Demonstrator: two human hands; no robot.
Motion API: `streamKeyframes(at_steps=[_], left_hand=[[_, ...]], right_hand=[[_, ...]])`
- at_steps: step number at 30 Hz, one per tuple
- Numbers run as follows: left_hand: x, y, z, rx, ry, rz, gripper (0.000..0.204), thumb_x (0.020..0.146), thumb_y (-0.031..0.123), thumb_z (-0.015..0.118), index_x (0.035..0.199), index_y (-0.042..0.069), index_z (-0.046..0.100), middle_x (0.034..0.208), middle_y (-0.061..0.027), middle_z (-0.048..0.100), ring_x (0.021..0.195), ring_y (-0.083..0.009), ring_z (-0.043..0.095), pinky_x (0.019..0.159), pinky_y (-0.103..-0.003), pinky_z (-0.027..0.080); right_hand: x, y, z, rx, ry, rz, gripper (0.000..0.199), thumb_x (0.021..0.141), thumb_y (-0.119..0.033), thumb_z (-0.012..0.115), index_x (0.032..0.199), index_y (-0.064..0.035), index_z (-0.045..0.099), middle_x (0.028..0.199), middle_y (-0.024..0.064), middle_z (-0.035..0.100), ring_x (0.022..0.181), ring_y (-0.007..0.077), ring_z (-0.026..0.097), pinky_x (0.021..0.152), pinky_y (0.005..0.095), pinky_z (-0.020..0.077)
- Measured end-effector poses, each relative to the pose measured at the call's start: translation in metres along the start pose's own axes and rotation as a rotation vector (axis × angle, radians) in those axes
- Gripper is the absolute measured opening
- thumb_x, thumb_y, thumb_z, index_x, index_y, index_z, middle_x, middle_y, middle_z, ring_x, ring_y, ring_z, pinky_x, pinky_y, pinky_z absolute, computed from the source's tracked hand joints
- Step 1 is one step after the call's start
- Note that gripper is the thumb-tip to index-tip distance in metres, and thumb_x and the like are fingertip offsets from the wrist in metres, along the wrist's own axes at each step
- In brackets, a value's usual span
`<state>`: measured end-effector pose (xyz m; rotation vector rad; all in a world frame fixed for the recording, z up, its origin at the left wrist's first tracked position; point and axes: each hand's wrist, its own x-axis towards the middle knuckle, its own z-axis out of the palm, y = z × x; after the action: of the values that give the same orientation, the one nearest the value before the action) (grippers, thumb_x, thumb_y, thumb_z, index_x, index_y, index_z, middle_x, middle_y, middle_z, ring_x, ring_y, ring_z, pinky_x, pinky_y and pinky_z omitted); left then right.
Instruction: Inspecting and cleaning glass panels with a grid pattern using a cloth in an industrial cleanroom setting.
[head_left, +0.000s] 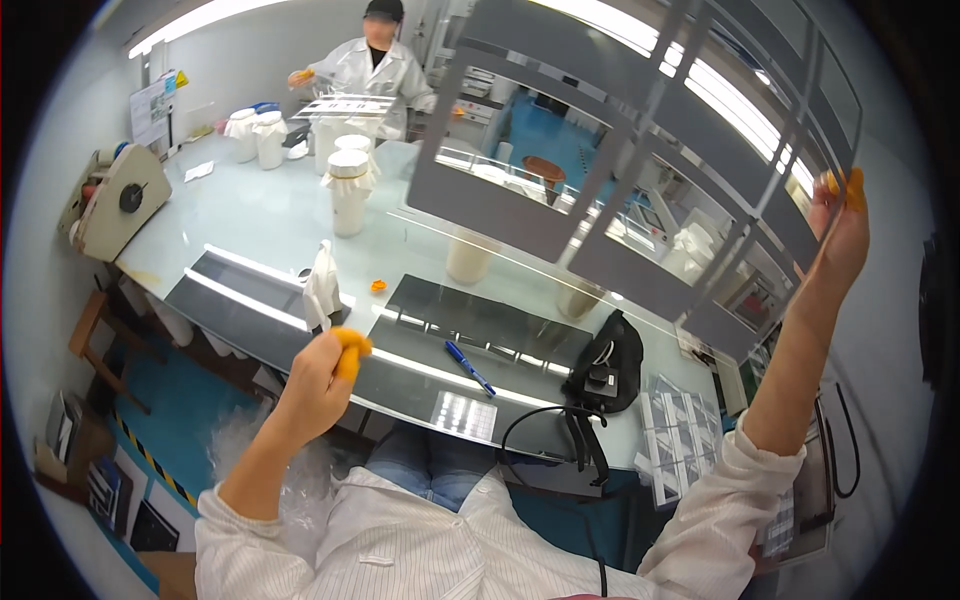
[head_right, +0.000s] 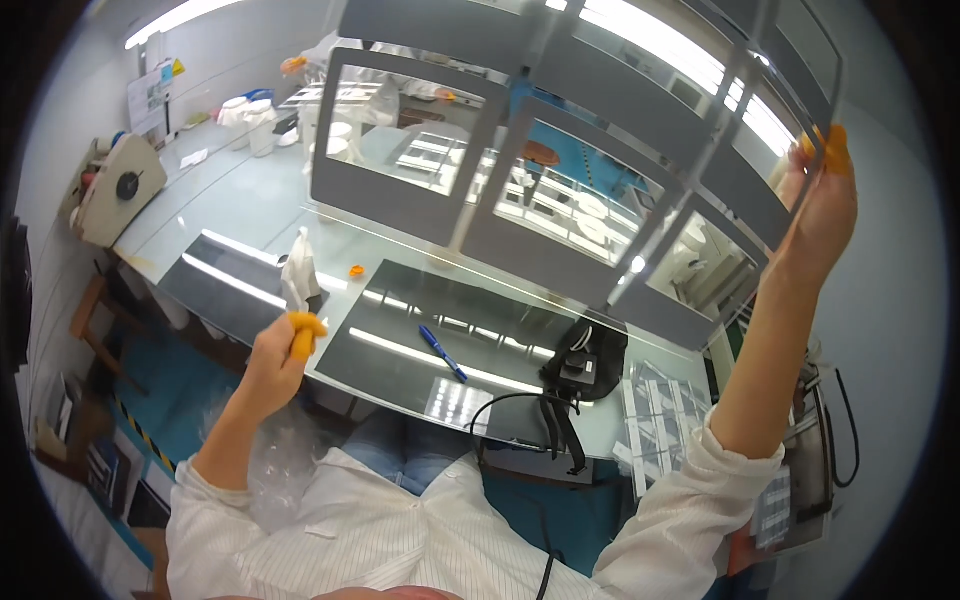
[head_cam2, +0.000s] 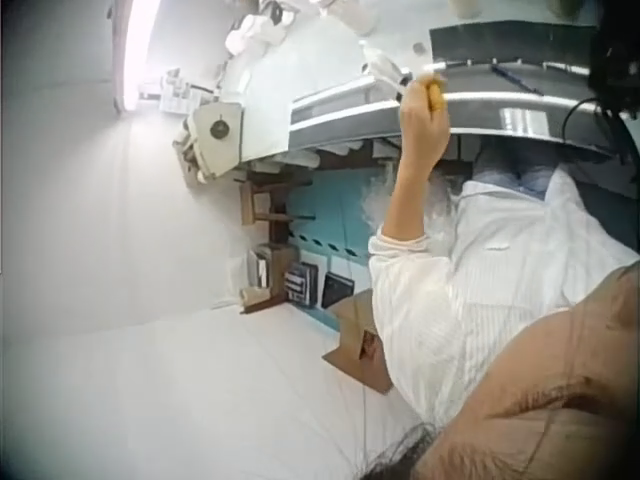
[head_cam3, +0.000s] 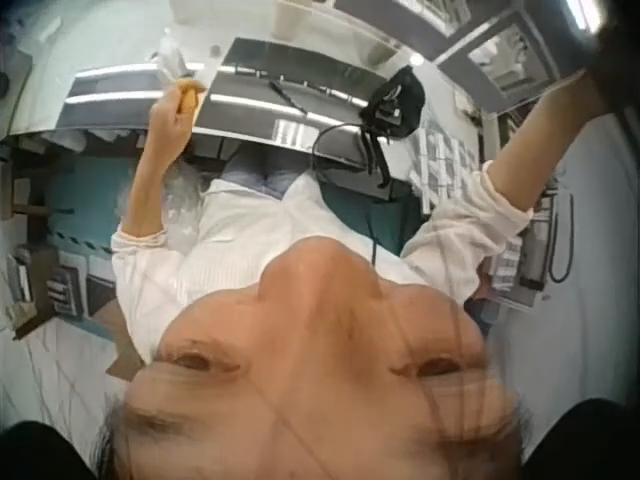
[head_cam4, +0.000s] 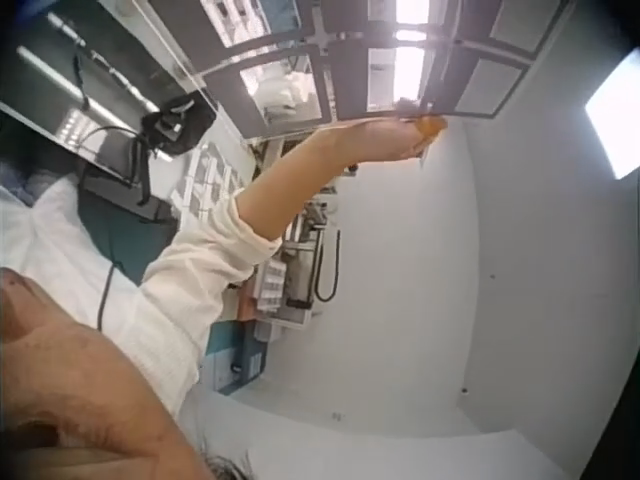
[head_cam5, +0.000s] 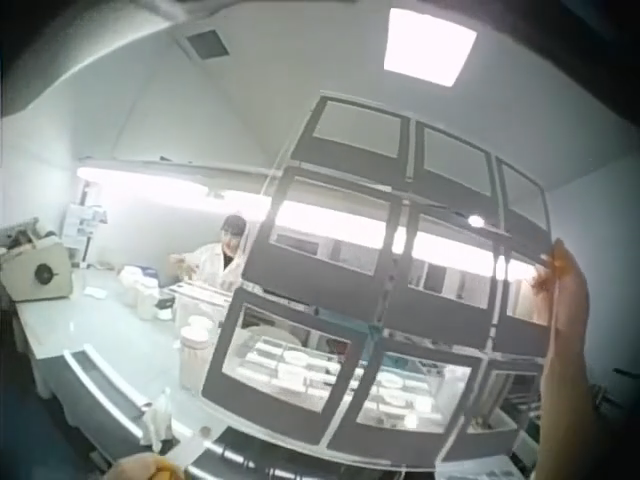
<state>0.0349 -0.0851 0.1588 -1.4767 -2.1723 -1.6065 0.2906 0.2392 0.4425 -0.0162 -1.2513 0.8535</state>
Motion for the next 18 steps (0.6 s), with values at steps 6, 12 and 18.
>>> streamKeyframes(at_steps=[6,12,18], left_hand=[[0.051,0.054,0.011,-0.690,0.253,0.252,0.017,0.091,0.012,0.050,0.100,-0.001,0.054,0.082,-0.0047,0.058,0.072,-0.0100,0.052,0.069,-0.022,0.042],[0.048,0.062,0.037,-0.796,0.311,0.249,0.011,0.087,0.004,0.055,0.096,-0.002,0.054,0.082,-0.0044,0.059,0.072,-0.0094,0.053,0.071,-0.021,0.041],[0.032,0.049,0.063,-0.743,0.244,0.142,0.008,0.086,0.003,0.056,0.092,-0.002,0.054,0.080,-0.0049,0.060,0.071,-0.0083,0.054,0.068,-0.020,0.042]], right_hand=[[-0.006,0.010,-0.018,0.026,-0.035,0.033,0.016,0.087,-0.013,0.055,0.085,0.0028,0.058,0.076,0.0077,0.053,0.072,0.0119,0.052,0.073,0.0205,0.0434],[-0.040,0.016,-0.019,-0.032,-0.017,-0.033,0.013,0.089,-0.010,0.051,0.086,0.0008,0.057,0.076,0.0067,0.055,0.072,0.0124,0.051,0.075,0.0248,0.0432],[-0.057,0.029,-0.054,-0.145,0.039,-0.073,0.015,0.090,-0.009,0.046,0.101,-0.0035,0.054,0.089,0.0040,0.057,0.086,0.0113,0.054,0.084,0.0276,0.0415]])
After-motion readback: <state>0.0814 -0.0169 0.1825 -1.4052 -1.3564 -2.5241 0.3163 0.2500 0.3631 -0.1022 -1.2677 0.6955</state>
